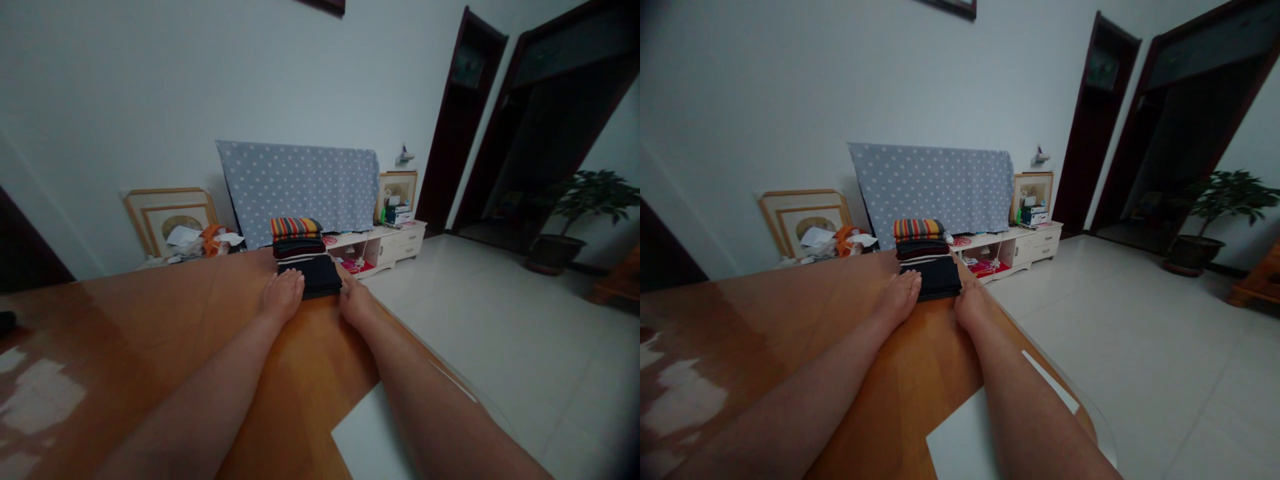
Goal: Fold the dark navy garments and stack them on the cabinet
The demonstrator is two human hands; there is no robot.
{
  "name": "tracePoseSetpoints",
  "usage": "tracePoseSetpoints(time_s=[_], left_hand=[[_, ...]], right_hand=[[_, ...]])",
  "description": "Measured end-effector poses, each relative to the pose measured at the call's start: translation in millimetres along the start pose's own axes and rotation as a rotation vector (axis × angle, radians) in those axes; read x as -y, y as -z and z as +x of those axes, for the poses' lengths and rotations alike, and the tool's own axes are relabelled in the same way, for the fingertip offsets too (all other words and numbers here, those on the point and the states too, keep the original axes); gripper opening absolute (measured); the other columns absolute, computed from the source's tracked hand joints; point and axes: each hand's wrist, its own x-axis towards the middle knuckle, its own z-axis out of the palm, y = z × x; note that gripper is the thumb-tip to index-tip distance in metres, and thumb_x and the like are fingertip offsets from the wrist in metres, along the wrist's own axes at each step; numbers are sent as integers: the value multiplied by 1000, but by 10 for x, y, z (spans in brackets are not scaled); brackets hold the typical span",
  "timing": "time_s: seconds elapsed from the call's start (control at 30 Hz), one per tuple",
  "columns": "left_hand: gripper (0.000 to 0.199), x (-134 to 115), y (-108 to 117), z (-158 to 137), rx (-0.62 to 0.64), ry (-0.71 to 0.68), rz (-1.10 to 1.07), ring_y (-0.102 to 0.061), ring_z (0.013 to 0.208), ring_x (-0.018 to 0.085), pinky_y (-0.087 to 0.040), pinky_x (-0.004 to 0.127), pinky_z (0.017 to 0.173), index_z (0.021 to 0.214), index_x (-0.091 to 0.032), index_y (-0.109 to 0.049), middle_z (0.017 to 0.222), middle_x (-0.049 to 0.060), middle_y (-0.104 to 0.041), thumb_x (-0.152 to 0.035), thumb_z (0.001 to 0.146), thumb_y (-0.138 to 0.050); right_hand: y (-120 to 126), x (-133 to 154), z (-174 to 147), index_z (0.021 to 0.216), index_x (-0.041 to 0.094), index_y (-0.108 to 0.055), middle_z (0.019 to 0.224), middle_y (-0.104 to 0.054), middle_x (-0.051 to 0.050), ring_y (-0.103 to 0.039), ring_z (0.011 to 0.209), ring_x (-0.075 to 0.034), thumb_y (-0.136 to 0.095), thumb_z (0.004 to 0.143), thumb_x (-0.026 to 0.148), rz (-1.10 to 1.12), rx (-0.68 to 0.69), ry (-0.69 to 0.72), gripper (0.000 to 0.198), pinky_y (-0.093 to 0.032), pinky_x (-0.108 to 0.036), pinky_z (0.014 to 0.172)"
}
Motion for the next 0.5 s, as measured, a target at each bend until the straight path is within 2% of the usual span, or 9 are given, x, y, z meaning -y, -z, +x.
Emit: tracePoseSetpoints(time_s=[0.1, 0.2, 0.27, 0.37, 0.5], left_hand=[[45, 178, -50, 48, -128, 163, -198, -53, 130, 25, -34, 40, 112, 126, -18, -65, 136, 12, -63, -36, 100, -33], [40, 362, -89, 100, -278, 436, -443, -61, 116, 25, -43, 35, 102, 109, -19, -71, 119, 10, -71, -35, 95, -37], [38, 447, -108, 124, -350, 567, -533, -63, 109, 24, -45, 34, 96, 101, -18, -72, 112, 10, -72, -35, 92, -39], [39, 491, -126, 136, -391, 611, -574, -64, 103, 22, -46, 32, 91, 99, -18, -71, 108, 9, -72, -34, 89, -38], [37, 451, -127, 119, -390, 610, -619, -64, 98, 21, -47, 30, 85, 95, -18, -71, 102, 7, -72, -36, 87, -40]], right_hand=[[7, 13, 3, 139, 14, -53, 133, -62, -14, -58, 121, -27, -53, 86, 20, 45, -21, -67, 54, -43, -35, 103], [36, 29, 1, 130, 17, -58, 125, -66, -13, -61, 113, -27, -54, 86, 22, 72, -34, -71, 44, -46, -34, 96], [54, 30, 2, 121, 18, -61, 118, -68, -12, -63, 108, -26, -53, 88, 24, 91, -33, -82, 35, -48, -33, 90], [57, 17, 9, 110, 19, -62, 110, -69, -11, -63, 101, -25, -52, 89, 25, 92, -16, -118, 25, -48, -32, 85], [21, -6, 13, 110, 19, -60, 111, -67, -11, -62, 103, -25, -52, 89, 28, 69, -28, -120, 24, -47, -33, 87]])
